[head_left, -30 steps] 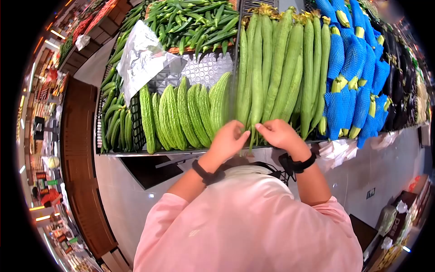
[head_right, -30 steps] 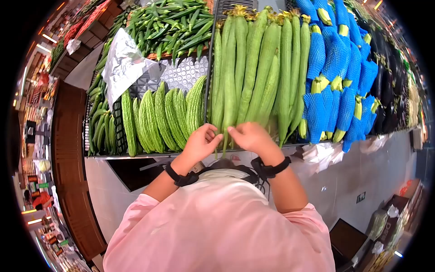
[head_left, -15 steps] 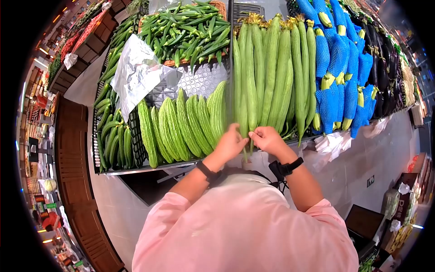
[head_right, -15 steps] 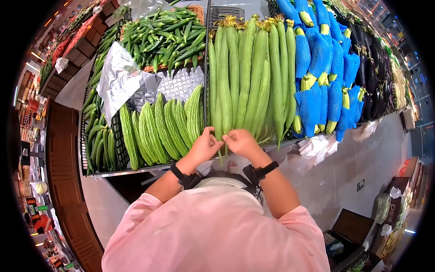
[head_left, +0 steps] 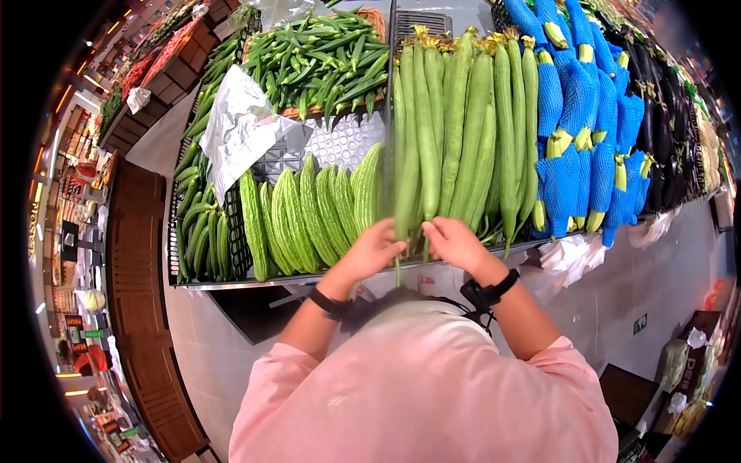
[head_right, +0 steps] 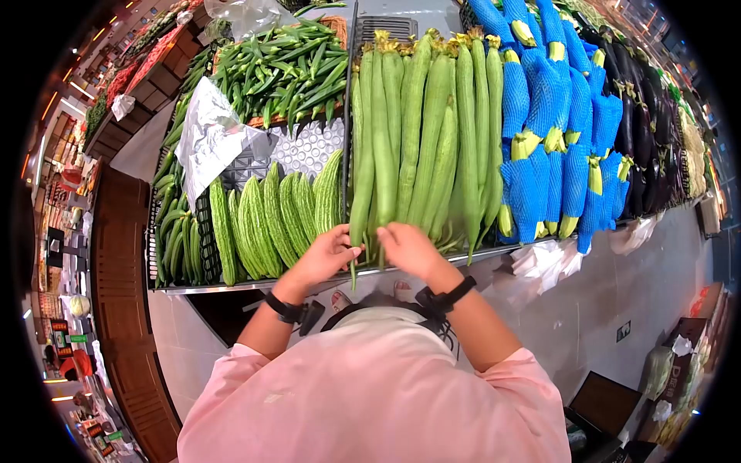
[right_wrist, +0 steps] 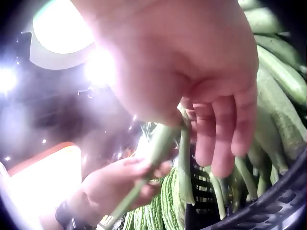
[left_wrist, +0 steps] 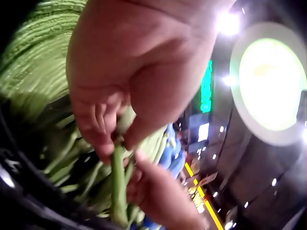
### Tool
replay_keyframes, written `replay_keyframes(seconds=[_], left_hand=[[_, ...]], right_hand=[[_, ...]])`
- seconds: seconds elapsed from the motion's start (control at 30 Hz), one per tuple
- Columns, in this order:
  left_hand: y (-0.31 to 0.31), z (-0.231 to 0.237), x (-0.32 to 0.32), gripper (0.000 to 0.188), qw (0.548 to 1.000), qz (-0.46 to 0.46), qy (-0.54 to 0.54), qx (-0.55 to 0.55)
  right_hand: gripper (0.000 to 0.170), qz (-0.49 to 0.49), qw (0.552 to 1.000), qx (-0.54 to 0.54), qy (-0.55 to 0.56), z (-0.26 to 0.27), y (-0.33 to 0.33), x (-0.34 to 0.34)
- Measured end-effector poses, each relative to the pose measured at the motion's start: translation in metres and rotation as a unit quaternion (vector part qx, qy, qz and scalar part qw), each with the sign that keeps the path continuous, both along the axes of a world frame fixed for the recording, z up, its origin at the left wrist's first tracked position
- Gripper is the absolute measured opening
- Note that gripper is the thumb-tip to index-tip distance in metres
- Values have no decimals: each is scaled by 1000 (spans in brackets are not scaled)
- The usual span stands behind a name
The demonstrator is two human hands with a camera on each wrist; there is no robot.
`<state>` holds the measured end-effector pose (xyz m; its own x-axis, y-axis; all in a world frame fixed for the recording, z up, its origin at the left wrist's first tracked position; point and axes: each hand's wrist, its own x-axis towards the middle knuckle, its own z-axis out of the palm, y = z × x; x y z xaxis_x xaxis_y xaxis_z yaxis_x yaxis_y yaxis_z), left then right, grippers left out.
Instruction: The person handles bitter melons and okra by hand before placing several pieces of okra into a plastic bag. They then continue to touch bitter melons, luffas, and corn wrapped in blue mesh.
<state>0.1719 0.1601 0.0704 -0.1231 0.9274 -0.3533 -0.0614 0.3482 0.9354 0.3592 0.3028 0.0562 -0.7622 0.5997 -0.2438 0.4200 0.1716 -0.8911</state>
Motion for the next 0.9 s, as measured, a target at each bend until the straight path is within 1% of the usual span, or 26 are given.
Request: replay_keyframes(seconds=[0.03, 0.07, 0.1, 0.13, 0.17, 0.23, 0.27, 0.37, 0.4, 0.5, 0.53, 0.63, 0.67, 0.77, 0.8, 0.83, 0.87, 0.9], left_hand=[[2, -20, 1, 44, 998, 16, 60, 8], [2, -43, 3, 45, 992, 31, 119, 15], [2, -47, 8, 46, 983, 45, 175, 20], [4, -49, 11, 50, 988, 77, 134, -9], [4, -52, 15, 52, 984, 82, 158, 6], [3, -48, 27, 56, 974, 97, 202, 36], [3, -51, 29, 60, 956, 62, 286, 3], [11, -36, 35, 60, 960, 109, 257, 8], [13, -39, 32, 62, 969, 118, 216, 24], [19, -47, 21, 65, 973, 88, 210, -31], [22, -45, 22, 63, 969, 88, 227, -41], [22, -61, 33, 61, 956, 110, 267, -42], [22, -63, 36, 54, 962, 123, 237, -55], [17, -60, 31, 64, 989, 130, 60, -35], [18, -33, 31, 62, 989, 110, 63, -77], [19, -10, 26, 59, 990, 102, -4, -96], [21, 12, 18, 55, 987, 93, -71, -114], [23, 23, 12, 53, 978, 84, -138, -131]], right_hand=[[41, 26, 999, -36, 5, 6, -2, -6], [39, 43, 998, -37, -1, 9, -2, -12], [39, 54, 998, -12, -12, 2, -2, -15], [38, 67, 997, 14, -23, -7, -1, -18], [38, 81, 995, 40, -35, -14, 1, -21], [36, 81, 995, 34, -56, -19, 1, -21], [35, 83, 994, 29, -68, -21, 1, -20], [31, 57, 995, 64, -44, -13, -1, -19], [29, 40, 995, 82, -27, -9, -2, -16], [28, -9, 995, 92, 24, 1, -4, -9], [28, -8, 997, 79, 11, 4, -4, -8], [28, -2, 999, 40, -9, 10, 1, -8], [27, 2, 1000, 27, -6, 12, 3, -6], [23, -1, 1000, 11, 12, 20, 9, 6], [22, -4, 1000, 7, 11, 22, 14, 11], [21, -8, 1000, 2, 9, 21, 19, 18], [15, -8, 999, -31, 34, 12, 27, 24], [13, -20, 995, -84, 43, 14, 33, 30]])
